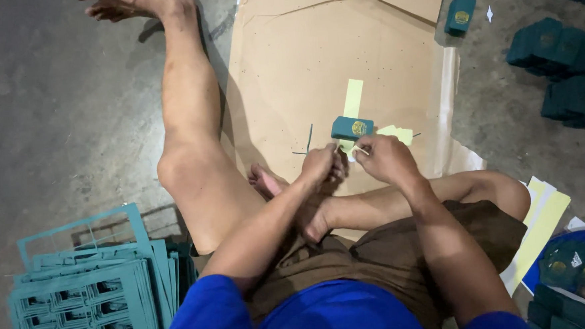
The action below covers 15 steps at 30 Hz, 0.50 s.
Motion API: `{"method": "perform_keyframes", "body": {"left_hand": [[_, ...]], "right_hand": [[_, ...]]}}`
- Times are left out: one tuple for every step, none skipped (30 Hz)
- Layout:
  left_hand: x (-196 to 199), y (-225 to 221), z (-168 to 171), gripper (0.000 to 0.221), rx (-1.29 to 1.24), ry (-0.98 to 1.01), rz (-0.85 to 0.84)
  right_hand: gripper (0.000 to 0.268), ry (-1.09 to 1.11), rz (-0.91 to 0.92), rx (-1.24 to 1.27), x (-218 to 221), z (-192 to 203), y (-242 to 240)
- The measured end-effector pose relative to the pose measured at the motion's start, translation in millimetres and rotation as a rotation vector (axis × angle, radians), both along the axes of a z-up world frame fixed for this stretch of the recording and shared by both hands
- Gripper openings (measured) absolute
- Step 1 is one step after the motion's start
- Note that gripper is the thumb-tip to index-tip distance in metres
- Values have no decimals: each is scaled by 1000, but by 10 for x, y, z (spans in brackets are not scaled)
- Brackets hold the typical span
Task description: Applying adhesive labels to the tops of small green rectangular boxes.
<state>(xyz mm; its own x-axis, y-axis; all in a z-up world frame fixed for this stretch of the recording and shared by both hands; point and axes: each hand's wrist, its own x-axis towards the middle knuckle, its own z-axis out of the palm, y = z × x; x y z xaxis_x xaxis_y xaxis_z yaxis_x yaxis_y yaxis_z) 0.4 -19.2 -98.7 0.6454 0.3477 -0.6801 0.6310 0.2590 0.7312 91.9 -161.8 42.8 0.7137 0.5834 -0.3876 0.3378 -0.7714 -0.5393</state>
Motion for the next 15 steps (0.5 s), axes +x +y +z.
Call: {"method": "perform_keyframes", "body": {"left_hand": [[21,-3,140,39,-2,2,-1],[44,7,278,42,-285,87,16],[69,16,417,46,-569,171,35],[75,8,408,46,-568,176,35],[82,-2,400,40,-561,201,13],[112,-17,391,35,-554,222,-13],[122,-29,326,35,-554,224,-19],[142,-48,262,30,-518,204,-23],[160,-65,199,25,-483,184,-27],[171,-85,91,25,-482,185,-28],[180,-102,-16,22,-504,149,26],[192,-113,-121,19,-526,112,82],[192,-110,-83,19,-523,112,82],[191,-117,-47,18,-544,103,125],[192,-125,-10,17,-565,95,167]], "right_hand": [[25,2,-1,-2,-41,-19,-26],[24,-26,8,6,-80,-43,-40],[24,-55,17,14,-118,-66,-56],[24,-50,15,15,-155,-98,-73],[22,-106,67,44,-192,-128,-91],[20,-167,114,71,-216,-155,-116],[20,-167,108,70,-253,-155,-114],[19,-187,69,51,-281,-152,-116],[18,-206,30,32,-312,-148,-118],[18,-206,29,33,-351,-162,-119],[17,-253,-36,108,-392,-176,-118],[17,-299,-101,184,-430,-188,-112],[17,-299,-102,187,-469,-216,-113],[14,-305,-151,211,-513,-243,-121],[12,-312,-200,236,-555,-269,-130]]}}
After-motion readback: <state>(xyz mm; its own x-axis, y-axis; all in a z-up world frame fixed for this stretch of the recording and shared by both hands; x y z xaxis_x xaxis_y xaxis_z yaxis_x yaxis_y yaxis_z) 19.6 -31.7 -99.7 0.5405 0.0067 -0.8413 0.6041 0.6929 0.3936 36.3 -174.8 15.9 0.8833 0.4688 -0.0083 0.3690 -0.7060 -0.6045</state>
